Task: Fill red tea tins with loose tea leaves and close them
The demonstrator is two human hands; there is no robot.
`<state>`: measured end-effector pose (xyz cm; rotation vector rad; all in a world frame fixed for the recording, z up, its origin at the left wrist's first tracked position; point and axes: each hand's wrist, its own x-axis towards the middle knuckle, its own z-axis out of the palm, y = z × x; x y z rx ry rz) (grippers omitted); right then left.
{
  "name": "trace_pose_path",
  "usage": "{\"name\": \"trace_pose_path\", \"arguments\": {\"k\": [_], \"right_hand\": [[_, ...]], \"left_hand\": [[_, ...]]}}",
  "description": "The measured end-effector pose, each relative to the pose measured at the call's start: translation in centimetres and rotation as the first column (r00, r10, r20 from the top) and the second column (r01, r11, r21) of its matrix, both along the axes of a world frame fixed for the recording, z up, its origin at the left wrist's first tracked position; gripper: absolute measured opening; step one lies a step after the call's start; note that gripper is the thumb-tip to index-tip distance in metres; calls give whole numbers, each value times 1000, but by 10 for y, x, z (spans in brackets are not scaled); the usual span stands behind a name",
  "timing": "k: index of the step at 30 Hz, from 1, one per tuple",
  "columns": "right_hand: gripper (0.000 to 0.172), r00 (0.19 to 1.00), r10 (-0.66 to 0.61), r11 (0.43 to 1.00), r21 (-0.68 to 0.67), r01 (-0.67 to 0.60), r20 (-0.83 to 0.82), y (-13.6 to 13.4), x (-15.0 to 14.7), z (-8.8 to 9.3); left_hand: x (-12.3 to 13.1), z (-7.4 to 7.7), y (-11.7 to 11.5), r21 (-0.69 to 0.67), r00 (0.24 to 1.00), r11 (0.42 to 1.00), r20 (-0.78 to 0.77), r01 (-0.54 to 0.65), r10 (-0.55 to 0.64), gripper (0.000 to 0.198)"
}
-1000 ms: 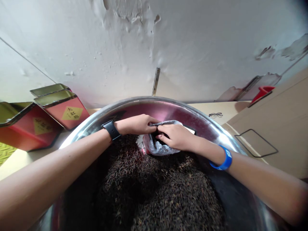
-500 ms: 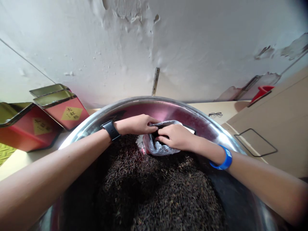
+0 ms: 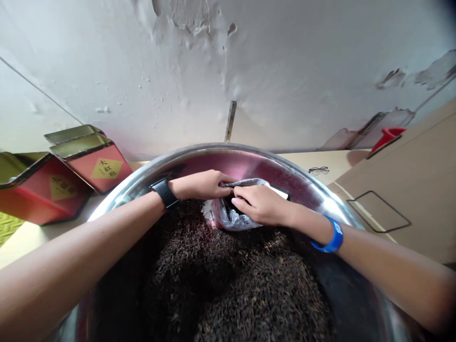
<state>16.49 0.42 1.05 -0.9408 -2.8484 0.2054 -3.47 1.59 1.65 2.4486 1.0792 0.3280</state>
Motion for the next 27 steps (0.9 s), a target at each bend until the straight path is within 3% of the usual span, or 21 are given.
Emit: {"name": "trace_pose_path", "arguments": {"k": [4,11,18,27], "right_hand": [[21,999,42,999,-7,-42,-15,1,1,0],[24,992,119,993,21,-119,-50,1,0,-2],[28,996,92,993,78,-90,-23,3,-1,-5],[25,995,44,999,31,-42,-87,5,-1,-7]], "left_hand": [[-1,0,1,-5,1000,1000,7,7,-7,31],[-2,-3,3,-12,1000,1000,4,-2,2,31],[-2,0,2,-3,1000,1000,-3,8,-8,32],[-3,-1,3,-17,1000,1000,-8,7,-7,33]]}}
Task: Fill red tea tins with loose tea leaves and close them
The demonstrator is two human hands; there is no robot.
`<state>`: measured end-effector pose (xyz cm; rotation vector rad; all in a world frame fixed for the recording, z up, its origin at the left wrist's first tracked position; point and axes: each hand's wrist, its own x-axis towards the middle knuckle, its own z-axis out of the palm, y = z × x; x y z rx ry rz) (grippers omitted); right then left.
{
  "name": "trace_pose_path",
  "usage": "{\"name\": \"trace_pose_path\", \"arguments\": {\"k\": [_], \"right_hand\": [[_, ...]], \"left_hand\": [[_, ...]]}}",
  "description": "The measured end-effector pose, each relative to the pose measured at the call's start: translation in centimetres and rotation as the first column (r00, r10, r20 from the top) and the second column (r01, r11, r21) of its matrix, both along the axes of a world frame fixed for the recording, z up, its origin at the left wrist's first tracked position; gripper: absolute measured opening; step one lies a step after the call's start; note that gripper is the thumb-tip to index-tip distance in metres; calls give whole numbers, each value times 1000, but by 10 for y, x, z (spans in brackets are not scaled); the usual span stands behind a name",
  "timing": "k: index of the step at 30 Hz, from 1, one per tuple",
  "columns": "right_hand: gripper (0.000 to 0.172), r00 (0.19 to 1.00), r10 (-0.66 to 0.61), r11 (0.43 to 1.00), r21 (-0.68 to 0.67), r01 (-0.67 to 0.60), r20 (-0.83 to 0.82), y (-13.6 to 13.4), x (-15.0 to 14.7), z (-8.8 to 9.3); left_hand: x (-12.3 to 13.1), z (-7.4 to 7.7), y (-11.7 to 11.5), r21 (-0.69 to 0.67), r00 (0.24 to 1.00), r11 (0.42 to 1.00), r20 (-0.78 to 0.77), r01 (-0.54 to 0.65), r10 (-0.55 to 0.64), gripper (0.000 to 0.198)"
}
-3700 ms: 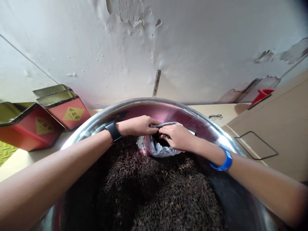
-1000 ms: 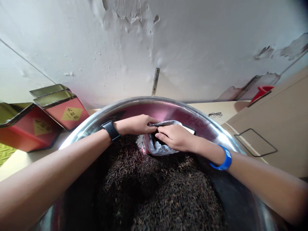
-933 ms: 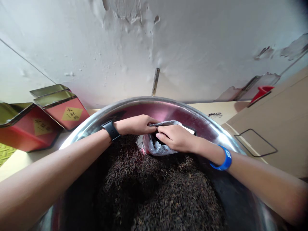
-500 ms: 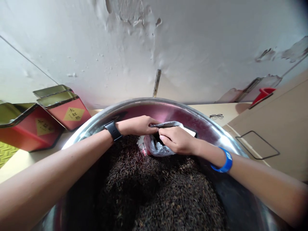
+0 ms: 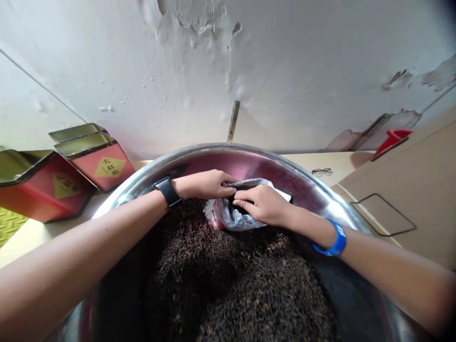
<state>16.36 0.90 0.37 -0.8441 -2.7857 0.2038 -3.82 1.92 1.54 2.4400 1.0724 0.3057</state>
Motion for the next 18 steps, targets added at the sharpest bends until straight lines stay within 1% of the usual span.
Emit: {"name": "trace_pose_path", "arguments": {"k": [4,9,14,18], "right_hand": [[26,999,14,1000,-4,-15,-48,3,1,-3],[28,989,75,997,20,-73,-127,5,1,-5],[21,975,145,989,52,-139,-166,6,2,-4],[17,968,146,988,77,-133,-202,8,4,-3]], "left_hand": [[0,0,0,-3,1000,1000,4,-1,1,33],[0,-3,2,8,1000,1000,-5,-19,19,32],[0,-5,4,25,1000,1000,2,2,-2,27],[-1,-7,6,16,999,999,-35,-38,39,30]]}}
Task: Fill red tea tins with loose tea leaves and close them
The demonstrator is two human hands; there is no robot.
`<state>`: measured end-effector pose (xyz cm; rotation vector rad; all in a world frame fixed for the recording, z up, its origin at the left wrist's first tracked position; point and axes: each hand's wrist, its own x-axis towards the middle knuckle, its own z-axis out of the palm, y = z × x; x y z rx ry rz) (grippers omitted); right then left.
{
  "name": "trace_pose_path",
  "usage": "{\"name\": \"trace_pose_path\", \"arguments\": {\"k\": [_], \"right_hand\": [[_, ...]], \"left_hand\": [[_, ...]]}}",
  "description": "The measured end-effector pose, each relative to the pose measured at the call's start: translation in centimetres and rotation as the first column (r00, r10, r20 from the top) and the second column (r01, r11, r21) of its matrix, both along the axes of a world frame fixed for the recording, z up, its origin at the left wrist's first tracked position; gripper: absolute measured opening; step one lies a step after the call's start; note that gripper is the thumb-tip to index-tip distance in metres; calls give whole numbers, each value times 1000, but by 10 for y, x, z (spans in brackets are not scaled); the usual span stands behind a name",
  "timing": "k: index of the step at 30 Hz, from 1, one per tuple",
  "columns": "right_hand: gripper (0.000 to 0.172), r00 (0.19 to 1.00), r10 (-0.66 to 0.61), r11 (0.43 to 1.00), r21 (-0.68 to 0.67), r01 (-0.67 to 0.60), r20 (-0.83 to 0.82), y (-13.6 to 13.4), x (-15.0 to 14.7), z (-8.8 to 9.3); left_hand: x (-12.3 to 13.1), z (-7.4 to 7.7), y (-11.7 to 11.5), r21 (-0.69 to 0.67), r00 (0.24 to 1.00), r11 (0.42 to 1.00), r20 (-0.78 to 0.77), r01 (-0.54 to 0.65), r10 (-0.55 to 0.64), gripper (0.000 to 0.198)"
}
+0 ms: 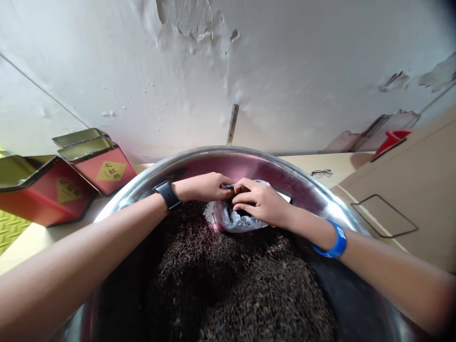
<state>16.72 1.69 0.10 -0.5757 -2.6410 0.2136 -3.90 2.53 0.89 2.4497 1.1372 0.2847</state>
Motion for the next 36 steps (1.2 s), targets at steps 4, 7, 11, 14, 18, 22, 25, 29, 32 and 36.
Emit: {"name": "trace_pose_path", "arguments": {"k": [4,7,11,14,18,22,25,29,32,36], "right_hand": [[17,1000,-3,999,-33,3,-12,1,1,1],[19,999,15,999,-44,-17,-37,3,1,-1],[23,996,63,998,-4,-63,-59,5,1,-5],[31,996,79,997,-1,-79,-29,6,2,-4],[37,997,75,997,-20,-76,-27,6,2,-3],[31,997,67,997,-40,-69,-33,6,2,-4],[28,998,53,998,-45,-54,-36,5,0,-3],[25,999,53,998,-35,-54,-12,2,-1,-1],[24,998,64,997,-32,-64,-1,1,-1,0],[25,997,75,997,-25,-75,-17,2,0,-1]], "left_hand": [[-1,0,0,-38,1000,999,6,-7,7,33],[-1,1,0,-50,1000,999,26,3,-1,34],[-2,2,0,-48,999,999,35,8,-7,33],[-2,2,0,-48,1000,999,27,-11,12,34],[-2,2,0,-49,999,999,30,-10,12,35],[-2,1,1,-54,999,998,46,9,-7,34],[-3,0,1,-68,999,998,37,-10,13,34],[-3,0,1,-69,999,997,29,-18,20,33],[-3,1,1,-63,999,998,36,-11,14,32],[-2,2,0,-68,999,998,39,-11,14,32]]}}
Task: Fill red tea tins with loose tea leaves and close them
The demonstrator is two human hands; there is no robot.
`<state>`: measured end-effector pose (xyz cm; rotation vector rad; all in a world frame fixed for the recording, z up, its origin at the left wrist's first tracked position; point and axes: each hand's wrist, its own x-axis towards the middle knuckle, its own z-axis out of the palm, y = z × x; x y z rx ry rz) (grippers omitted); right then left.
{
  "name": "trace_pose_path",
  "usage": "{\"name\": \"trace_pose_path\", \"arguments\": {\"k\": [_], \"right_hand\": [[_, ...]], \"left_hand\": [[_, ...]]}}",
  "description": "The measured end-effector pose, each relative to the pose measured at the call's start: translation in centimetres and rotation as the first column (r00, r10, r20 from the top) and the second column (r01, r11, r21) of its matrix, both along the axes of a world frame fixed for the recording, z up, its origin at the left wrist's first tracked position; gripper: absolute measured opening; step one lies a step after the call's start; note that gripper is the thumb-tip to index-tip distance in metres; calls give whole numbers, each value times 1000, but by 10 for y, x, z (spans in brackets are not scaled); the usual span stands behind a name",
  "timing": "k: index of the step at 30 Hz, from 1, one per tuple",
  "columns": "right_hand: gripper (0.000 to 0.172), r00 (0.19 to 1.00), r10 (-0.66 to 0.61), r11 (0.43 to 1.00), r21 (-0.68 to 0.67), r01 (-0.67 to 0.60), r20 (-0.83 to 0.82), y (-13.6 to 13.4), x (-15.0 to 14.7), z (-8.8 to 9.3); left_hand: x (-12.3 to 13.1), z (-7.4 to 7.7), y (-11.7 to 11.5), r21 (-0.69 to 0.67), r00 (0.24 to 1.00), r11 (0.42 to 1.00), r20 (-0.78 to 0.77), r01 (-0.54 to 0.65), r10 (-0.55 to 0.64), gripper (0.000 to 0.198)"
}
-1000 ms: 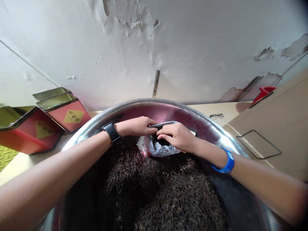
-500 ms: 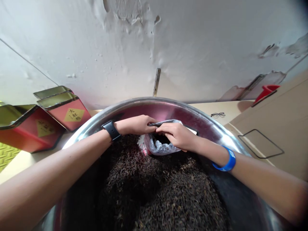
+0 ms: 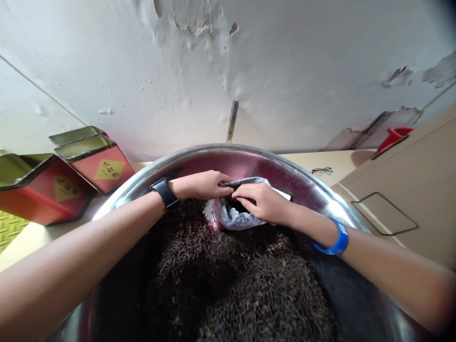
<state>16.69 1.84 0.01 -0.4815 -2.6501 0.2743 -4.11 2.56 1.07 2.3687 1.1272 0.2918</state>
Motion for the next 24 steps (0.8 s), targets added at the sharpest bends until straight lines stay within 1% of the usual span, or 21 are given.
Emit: {"name": "trace_pose_path", "arguments": {"k": [4,7,11,13,16,24], "right_hand": [[26,1000,4,1000,0,-4,-29,2,0,-2],[24,999,-24,1000,-16,23,-47,1,0,-3],[18,995,-92,989,-121,87,-40,-1,1,-1],[14,993,-117,983,-142,112,-26,-3,1,1],[10,992,-125,986,-108,124,-5,-3,0,4],[16,997,-80,993,-84,80,-1,-2,1,3]], "left_hand": [[-1,0,0,-2,1000,1000,-16,-8,8,34],[-1,0,0,-2,1000,1000,-22,-5,5,35],[-1,-1,1,17,1000,1000,-15,1,-1,34],[-1,0,1,19,1000,1000,-16,3,-3,34],[-1,1,0,12,1000,1000,-26,1,-1,33],[-1,0,0,13,1000,1000,-16,-4,5,34]]}}
